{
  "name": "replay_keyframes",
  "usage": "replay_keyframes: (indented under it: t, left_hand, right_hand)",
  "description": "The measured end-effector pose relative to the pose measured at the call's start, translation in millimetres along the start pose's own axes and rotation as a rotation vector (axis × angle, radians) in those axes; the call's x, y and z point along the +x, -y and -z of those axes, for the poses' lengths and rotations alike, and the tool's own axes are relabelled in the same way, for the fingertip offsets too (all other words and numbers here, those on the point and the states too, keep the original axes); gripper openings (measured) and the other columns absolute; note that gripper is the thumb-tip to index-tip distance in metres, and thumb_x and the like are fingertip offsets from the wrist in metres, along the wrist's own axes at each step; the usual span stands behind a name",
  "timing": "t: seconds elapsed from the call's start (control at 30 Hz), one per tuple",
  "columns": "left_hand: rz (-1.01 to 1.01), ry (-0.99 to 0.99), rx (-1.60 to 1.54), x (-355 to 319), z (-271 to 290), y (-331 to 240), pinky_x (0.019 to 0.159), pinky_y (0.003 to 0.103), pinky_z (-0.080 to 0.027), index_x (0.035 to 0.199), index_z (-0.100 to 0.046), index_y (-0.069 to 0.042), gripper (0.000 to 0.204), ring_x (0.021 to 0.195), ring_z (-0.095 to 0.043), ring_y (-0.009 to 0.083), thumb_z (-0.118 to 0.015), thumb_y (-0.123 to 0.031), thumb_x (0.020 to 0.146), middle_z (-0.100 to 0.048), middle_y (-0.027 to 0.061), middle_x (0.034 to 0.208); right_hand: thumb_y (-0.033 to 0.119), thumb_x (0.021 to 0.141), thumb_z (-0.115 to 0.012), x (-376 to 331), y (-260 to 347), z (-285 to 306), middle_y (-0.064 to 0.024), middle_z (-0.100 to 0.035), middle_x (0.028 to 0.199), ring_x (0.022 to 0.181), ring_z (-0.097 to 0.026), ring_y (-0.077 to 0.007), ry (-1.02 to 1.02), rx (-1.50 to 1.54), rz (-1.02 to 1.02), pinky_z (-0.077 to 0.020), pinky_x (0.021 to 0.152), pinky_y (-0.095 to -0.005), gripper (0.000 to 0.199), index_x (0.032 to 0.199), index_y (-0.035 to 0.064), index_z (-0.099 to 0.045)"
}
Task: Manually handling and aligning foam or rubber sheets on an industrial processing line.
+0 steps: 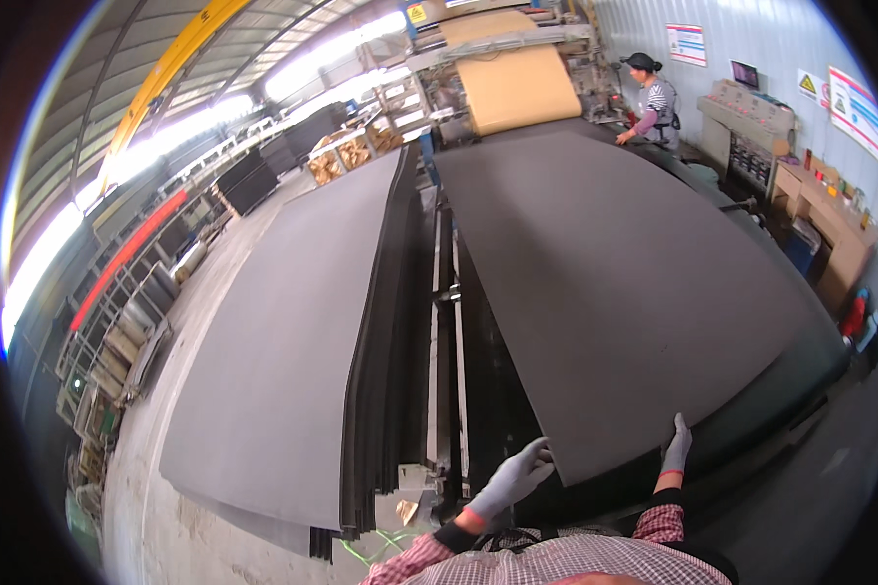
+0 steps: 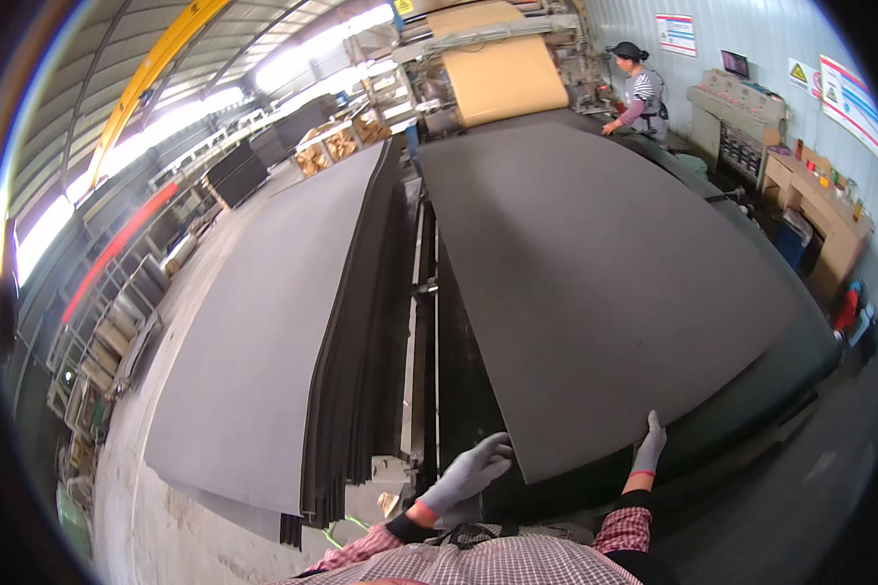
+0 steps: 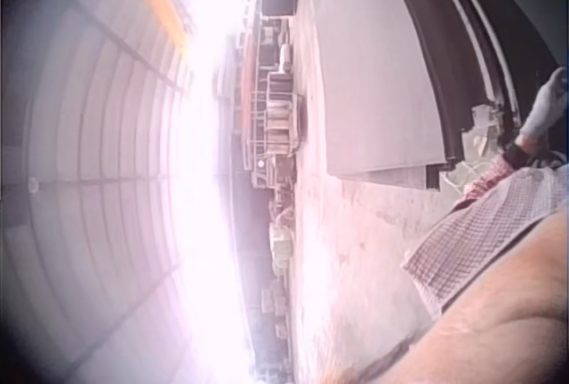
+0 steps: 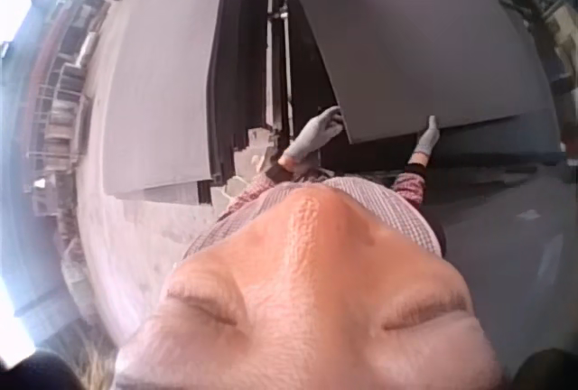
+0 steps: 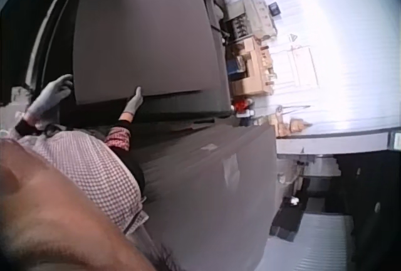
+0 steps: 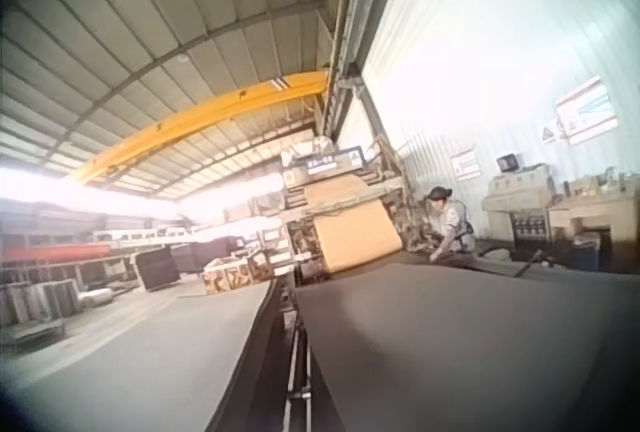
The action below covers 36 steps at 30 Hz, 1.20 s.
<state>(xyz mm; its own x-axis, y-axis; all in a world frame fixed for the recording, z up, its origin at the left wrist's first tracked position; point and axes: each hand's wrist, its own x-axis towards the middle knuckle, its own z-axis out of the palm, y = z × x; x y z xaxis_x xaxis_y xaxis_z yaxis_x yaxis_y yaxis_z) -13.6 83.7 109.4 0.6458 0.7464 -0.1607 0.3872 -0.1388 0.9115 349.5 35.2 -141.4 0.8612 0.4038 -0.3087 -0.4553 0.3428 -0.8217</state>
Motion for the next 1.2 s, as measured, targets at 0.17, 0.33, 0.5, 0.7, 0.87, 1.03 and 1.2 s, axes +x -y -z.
replay_keyframes:
  t: [0.17,0.33,0.5,0.7,0.87,1.03,1.2]
  left_hand:
    - [-0.175,-0.902,0.666,-72,110,-19,0.091,0.040,-0.043,0.115,-0.053,-0.001,0.050,0.107,-0.053,0.0317,-0.070,-0.014,0.070,-0.056,0.0177,0.113]
    - [0.331,-1.011,1.101,-173,178,30,0.097,0.046,-0.034,0.119,-0.047,0.003,0.066,0.116,-0.042,0.0394,-0.071,-0.032,0.068,-0.046,0.0221,0.124]
    - [0.306,-0.826,0.977,-189,193,20,0.093,0.046,-0.037,0.115,-0.050,0.001,0.056,0.112,-0.044,0.0396,-0.065,-0.034,0.074,-0.048,0.0213,0.121]
    - [0.272,-0.697,1.065,-196,200,-42,0.077,0.039,-0.048,0.107,-0.058,-0.004,0.034,0.092,-0.059,0.0307,-0.060,-0.018,0.076,-0.060,0.0130,0.106]
    - [0.571,-0.876,1.089,-262,228,-89,0.077,0.037,-0.049,0.103,-0.059,-0.006,0.037,0.087,-0.061,0.0298,-0.062,-0.012,0.067,-0.062,0.0130,0.095]
    - [0.169,-1.313,1.169,-336,239,4,0.073,0.034,-0.048,0.098,-0.061,-0.002,0.031,0.080,-0.057,0.0253,-0.067,-0.018,0.072,-0.061,0.0117,0.087]
    - [0.391,-0.992,0.985,-325,220,89,0.100,0.038,-0.036,0.119,-0.049,-0.003,0.078,0.113,-0.044,0.0348,-0.079,-0.009,0.047,-0.047,0.0185,0.118]
  right_hand:
    - [0.017,0.074,-0.060,44,45,-27,-0.0036,-0.054,0.067,0.044,-0.046,-0.0159,-0.056,-0.460,0.034,-0.0359,0.037,-0.0308,0.016,0.075,0.0010,-0.057]
    - [0.017,0.076,-0.060,76,22,58,-0.0170,-0.063,0.091,0.077,-0.061,-0.0260,-0.346,-0.467,0.275,-0.0480,0.067,-0.0370,0.033,0.093,-0.0115,-0.059]
    - [0.022,0.078,-0.062,30,31,92,-0.0230,-0.062,0.103,0.091,-0.060,-0.0316,-0.511,-0.387,0.081,-0.0474,0.078,-0.0390,0.042,0.101,-0.0127,-0.058]
    - [0.029,0.079,-0.064,9,10,203,-0.0220,-0.064,0.094,0.082,-0.062,-0.0340,-0.697,-0.627,0.041,-0.0493,0.073,-0.0410,0.042,0.096,-0.0089,-0.062]
    - [0.030,0.078,-0.067,4,-2,227,-0.0192,-0.066,0.085,0.073,-0.063,-0.0318,-0.762,-0.755,0.058,-0.0507,0.067,-0.0398,0.040,0.087,-0.0080,-0.062]
    - [0.030,0.079,-0.067,-16,-14,221,-0.0177,-0.065,0.093,0.075,-0.063,-0.0276,-0.687,-0.492,-0.084,-0.0504,0.069,-0.0378,0.041,0.093,-0.0079,-0.061]
    - [0.042,0.079,-0.063,-10,-38,205,-0.0217,-0.062,0.105,0.091,-0.061,-0.0343,-0.674,-0.692,-0.060,-0.0470,0.081,-0.0408,0.057,0.106,-0.0077,-0.057]
